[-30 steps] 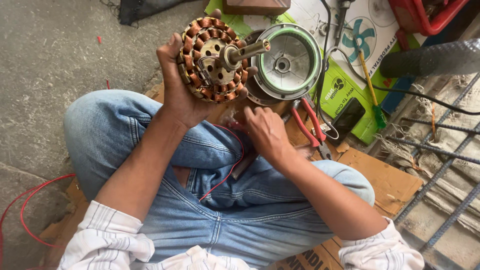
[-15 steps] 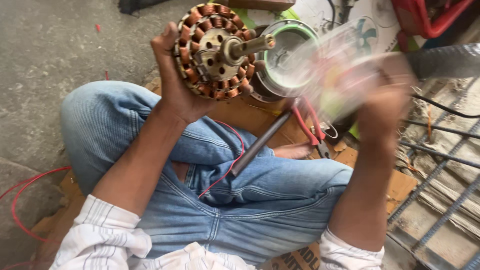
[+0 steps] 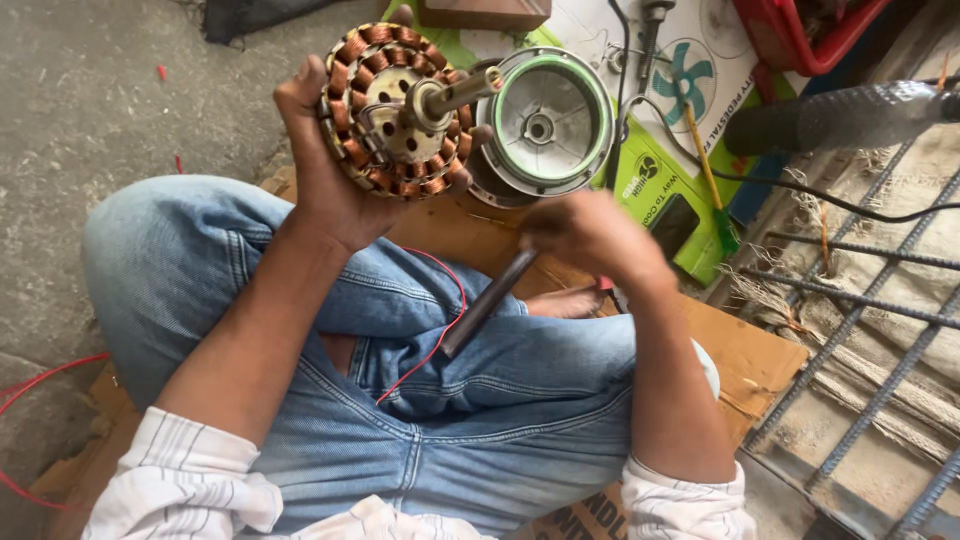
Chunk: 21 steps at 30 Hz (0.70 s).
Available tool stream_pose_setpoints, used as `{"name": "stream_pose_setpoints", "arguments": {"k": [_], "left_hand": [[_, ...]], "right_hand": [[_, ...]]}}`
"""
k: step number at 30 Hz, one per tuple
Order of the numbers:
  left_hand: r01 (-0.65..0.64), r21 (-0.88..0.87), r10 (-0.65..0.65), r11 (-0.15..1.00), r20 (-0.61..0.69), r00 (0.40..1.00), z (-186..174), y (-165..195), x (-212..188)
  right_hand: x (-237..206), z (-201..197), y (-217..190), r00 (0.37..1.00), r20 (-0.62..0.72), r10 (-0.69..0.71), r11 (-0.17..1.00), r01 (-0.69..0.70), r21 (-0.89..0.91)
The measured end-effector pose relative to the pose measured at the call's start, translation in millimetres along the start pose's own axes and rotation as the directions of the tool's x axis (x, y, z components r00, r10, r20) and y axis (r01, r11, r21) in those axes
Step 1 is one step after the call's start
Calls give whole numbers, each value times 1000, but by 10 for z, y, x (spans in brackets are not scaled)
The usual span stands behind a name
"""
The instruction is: The person is repairing an electric motor stator. They use a hammer and a metal rod to tap and adjust the copper windings and the central shaft. The person also uses a screwdriver to manipulate the internal components.
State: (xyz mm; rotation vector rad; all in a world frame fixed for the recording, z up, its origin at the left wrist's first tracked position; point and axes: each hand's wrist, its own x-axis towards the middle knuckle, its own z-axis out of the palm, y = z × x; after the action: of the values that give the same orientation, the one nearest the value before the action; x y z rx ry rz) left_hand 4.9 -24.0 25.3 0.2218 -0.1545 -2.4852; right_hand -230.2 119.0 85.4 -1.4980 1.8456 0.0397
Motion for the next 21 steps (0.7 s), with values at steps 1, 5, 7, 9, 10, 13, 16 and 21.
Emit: {"name": "stream_pose_setpoints", "arguments": {"k": [1,5,7,9,10,13,16,21], "left_hand": [[1,0,-1,1000,-20,1000,-20,-3,2],[34,61,-31,998,-45,999,-59,-8,24],[17,64,-17,998,-5,1000,-51,-7,28],[-39,69,36,997,52,998,-34,-6,30],[-37,87,32,996,52,998,-26,-7,30],[-42,129,35,991,57,998,-13,-1,46],[-50,108,45,993,45,998,-9,2,60],[-75,149,63,986,87,994,24,18,60]], "right_hand": [[29,97,-58,994,87,-61,997,65,-41],[181,561,-138,985,31,168,920,-146,-364],[273,807,-138,994,-24,103,833,-100,-544],[370,1026,-118,990,-60,125,824,-138,-550],[408,1121,-100,987,-81,139,818,-160,-552],[484,1286,3,979,-194,-60,810,-65,-582],[503,1346,75,980,-173,-99,794,-27,-607],[488,1218,-86,978,-65,-199,847,138,-514]]}}
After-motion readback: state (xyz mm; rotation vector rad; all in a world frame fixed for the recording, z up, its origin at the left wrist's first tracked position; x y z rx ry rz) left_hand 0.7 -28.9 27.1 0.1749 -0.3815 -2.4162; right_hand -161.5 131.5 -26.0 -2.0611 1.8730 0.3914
